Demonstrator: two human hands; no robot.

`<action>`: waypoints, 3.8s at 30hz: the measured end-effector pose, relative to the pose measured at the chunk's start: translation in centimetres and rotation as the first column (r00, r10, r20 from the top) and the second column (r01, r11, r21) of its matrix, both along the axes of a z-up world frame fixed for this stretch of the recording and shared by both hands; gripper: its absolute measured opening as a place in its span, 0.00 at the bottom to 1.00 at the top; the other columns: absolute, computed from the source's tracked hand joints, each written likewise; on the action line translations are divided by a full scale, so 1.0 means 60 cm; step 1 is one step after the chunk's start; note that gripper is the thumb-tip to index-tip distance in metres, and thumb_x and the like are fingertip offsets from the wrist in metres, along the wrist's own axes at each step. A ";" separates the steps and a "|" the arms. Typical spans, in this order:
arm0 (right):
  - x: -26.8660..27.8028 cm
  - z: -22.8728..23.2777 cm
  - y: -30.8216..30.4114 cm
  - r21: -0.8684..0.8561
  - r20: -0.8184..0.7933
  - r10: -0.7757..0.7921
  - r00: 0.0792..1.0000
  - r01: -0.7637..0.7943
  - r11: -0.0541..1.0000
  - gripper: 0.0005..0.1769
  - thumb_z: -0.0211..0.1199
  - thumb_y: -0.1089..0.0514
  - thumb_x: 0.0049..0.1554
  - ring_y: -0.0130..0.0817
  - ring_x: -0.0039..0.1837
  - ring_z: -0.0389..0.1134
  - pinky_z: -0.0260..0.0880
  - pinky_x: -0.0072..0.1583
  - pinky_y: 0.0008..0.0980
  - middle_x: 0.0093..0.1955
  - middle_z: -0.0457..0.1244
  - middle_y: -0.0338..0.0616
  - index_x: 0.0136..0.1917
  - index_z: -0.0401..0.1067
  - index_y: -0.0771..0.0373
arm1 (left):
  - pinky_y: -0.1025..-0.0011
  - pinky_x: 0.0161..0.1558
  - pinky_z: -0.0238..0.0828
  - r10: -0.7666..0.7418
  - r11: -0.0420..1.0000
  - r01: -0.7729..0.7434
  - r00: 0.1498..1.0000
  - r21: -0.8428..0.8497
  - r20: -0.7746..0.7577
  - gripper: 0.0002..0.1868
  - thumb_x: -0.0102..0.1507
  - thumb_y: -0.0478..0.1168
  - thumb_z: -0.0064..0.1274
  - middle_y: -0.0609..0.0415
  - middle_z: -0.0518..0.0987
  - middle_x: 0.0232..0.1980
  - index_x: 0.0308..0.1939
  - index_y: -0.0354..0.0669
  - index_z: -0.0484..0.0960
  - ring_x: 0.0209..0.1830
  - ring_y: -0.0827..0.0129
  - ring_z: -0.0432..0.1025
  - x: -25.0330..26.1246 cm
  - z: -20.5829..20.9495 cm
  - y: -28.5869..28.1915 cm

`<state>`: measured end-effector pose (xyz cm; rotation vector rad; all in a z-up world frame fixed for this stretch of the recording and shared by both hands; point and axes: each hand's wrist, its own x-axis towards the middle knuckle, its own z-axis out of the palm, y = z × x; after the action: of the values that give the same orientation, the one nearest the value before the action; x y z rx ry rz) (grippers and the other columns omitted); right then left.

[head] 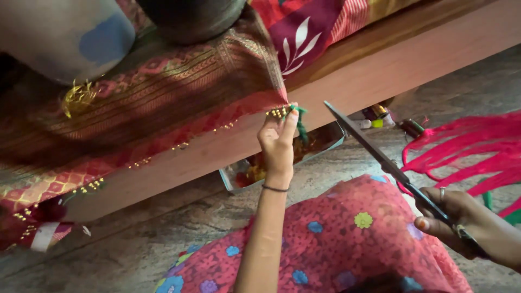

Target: Tying and trimming decorative tassels on a sari's border.

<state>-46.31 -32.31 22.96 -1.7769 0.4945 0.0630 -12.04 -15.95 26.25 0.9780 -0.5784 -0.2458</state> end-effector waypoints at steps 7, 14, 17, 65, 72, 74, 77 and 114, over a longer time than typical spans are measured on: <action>0.032 0.037 -0.002 -0.063 0.153 0.105 0.983 -0.097 0.993 0.24 0.73 0.44 0.58 0.18 0.33 0.50 0.54 0.30 0.28 0.32 0.50 0.28 0.43 0.62 0.60 | 0.65 0.59 0.74 -0.227 0.973 0.227 0.974 -0.030 0.015 0.09 0.72 0.35 0.51 0.45 0.84 0.52 0.52 0.33 0.81 0.53 0.66 0.77 -0.014 0.051 0.039; 0.037 0.079 -0.034 -0.193 -0.418 -0.082 0.905 0.000 0.981 0.24 0.73 0.43 0.53 0.32 0.25 0.57 0.57 0.28 0.37 0.24 0.55 0.41 0.48 0.65 0.60 | 0.65 0.51 0.78 -0.260 0.960 0.266 0.963 0.085 -0.069 0.18 0.71 0.41 0.53 0.42 0.84 0.51 0.59 0.28 0.80 0.43 0.61 0.81 -0.017 0.064 0.040; 0.042 0.102 -0.051 -0.305 -0.479 -0.070 0.875 -0.091 0.948 0.23 0.71 0.40 0.51 0.33 0.27 0.63 0.60 0.31 0.37 0.25 0.58 0.42 0.45 0.68 0.59 | 0.67 0.52 0.78 -0.255 0.962 0.260 0.964 0.083 -0.072 0.18 0.71 0.43 0.53 0.45 0.84 0.50 0.57 0.30 0.80 0.44 0.64 0.81 -0.016 0.064 0.039; 0.196 0.326 0.073 -0.701 -0.709 -0.125 0.694 -0.674 0.232 0.45 0.55 0.14 0.39 0.32 0.39 0.74 0.74 0.47 0.41 0.31 0.70 0.37 0.64 0.75 0.34 | 0.75 0.44 0.78 -0.169 0.948 0.138 0.982 0.286 0.084 0.13 0.71 0.36 0.48 0.53 0.86 0.41 0.44 0.29 0.85 0.38 0.75 0.79 -0.011 0.035 0.139; 0.203 0.338 0.085 -0.648 -0.757 -0.121 0.642 -0.714 0.266 0.42 0.56 0.15 0.42 0.30 0.41 0.75 0.74 0.49 0.41 0.34 0.71 0.36 0.61 0.77 0.36 | 0.77 0.62 0.58 -0.043 0.867 -0.164 0.916 0.470 0.399 0.13 0.69 0.36 0.50 0.52 0.87 0.32 0.36 0.34 0.89 0.32 0.76 0.78 -0.016 0.065 0.144; 0.199 0.335 0.083 -0.659 -0.747 -0.133 0.651 -0.700 0.275 0.44 0.56 0.15 0.40 0.31 0.41 0.75 0.75 0.49 0.41 0.34 0.72 0.36 0.62 0.76 0.36 | 0.76 0.49 0.65 -0.048 0.869 -0.124 0.942 0.479 0.332 0.13 0.69 0.36 0.50 0.52 0.86 0.33 0.37 0.33 0.88 0.32 0.76 0.77 -0.020 0.070 0.144; 0.192 0.318 0.063 -0.694 -0.713 -0.129 0.689 -0.667 0.271 0.49 0.56 0.13 0.39 0.32 0.41 0.75 0.76 0.48 0.40 0.34 0.73 0.37 0.67 0.74 0.35 | 0.75 0.40 0.74 -0.075 0.909 -0.025 0.972 0.416 0.222 0.14 0.69 0.37 0.49 0.53 0.86 0.36 0.39 0.32 0.87 0.34 0.76 0.77 -0.015 0.048 0.139; -0.074 -0.028 0.026 -0.631 -0.372 0.170 0.913 -0.383 0.675 0.31 0.75 0.26 0.41 0.36 0.39 0.72 0.69 0.43 0.41 0.33 0.68 0.39 0.41 0.80 0.52 | 0.77 0.41 0.73 0.153 0.883 -0.265 0.943 0.387 0.297 0.12 0.70 0.37 0.49 0.56 0.84 0.34 0.39 0.32 0.85 0.35 0.78 0.76 -0.075 0.093 0.148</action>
<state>-50.74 -30.77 21.27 -2.6151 0.4748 0.4046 -16.54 -7.05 31.85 1.5020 -0.6650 -0.0443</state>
